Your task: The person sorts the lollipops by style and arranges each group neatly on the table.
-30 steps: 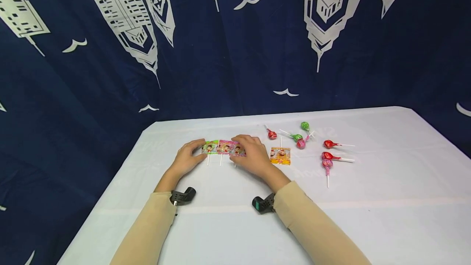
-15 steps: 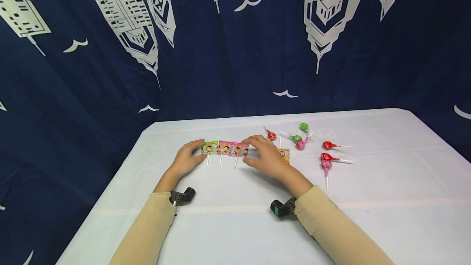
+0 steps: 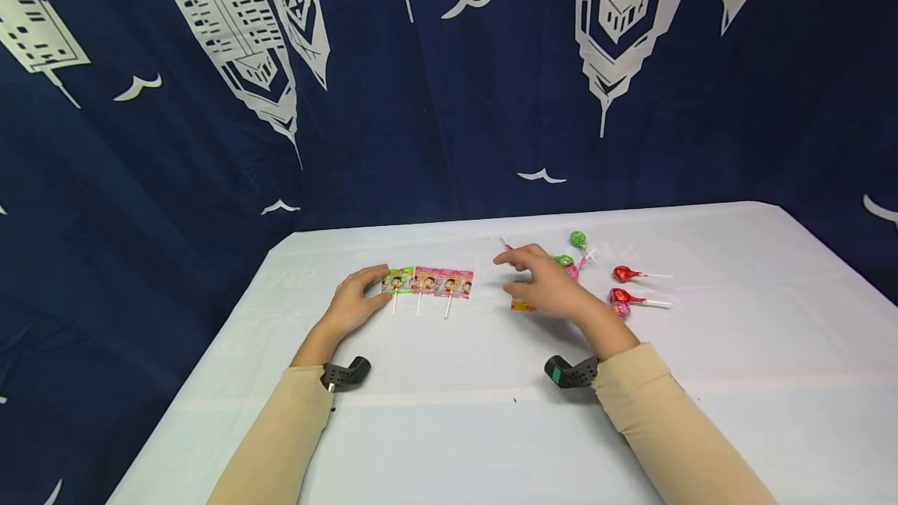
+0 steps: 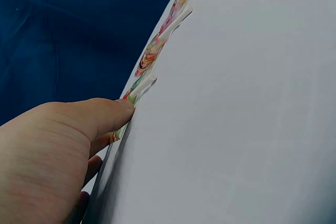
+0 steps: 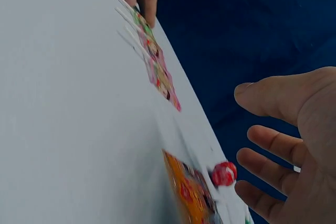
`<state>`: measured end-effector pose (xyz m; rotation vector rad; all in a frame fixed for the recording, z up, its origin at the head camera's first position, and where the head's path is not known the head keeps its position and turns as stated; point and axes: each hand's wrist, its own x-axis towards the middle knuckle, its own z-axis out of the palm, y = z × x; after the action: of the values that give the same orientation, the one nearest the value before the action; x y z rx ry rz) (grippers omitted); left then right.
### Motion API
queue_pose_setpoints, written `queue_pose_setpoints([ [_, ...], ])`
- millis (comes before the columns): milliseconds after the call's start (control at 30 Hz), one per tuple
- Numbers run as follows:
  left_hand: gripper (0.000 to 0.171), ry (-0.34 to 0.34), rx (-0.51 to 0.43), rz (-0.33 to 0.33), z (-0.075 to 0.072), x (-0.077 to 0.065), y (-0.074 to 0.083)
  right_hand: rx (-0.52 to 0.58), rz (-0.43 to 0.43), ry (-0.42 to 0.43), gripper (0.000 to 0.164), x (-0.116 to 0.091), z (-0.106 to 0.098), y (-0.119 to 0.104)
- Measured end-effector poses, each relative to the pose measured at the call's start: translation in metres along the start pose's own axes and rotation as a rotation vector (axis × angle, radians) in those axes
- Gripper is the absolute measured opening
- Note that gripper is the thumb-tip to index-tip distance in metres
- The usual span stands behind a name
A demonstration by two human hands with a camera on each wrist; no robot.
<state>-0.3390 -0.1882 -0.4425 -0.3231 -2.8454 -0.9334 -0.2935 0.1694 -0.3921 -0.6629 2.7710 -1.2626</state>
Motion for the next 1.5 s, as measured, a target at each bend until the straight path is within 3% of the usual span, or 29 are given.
queue_pose_setpoints([
  [233,0.049,-0.014,-0.003,-0.011,0.0,0.0,-0.001,-0.075,0.069,-0.009,0.041,-0.004,-0.008,0.018],
  [867,0.049,0.005,-0.02,-0.003,0.0,-0.001,-0.001,-0.192,0.061,-0.029,0.04,-0.005,-0.009,0.029],
  [1500,0.049,0.011,-0.02,0.016,-0.001,0.0,-0.001,-0.289,-0.051,-0.136,0.055,-0.007,-0.014,0.032],
])
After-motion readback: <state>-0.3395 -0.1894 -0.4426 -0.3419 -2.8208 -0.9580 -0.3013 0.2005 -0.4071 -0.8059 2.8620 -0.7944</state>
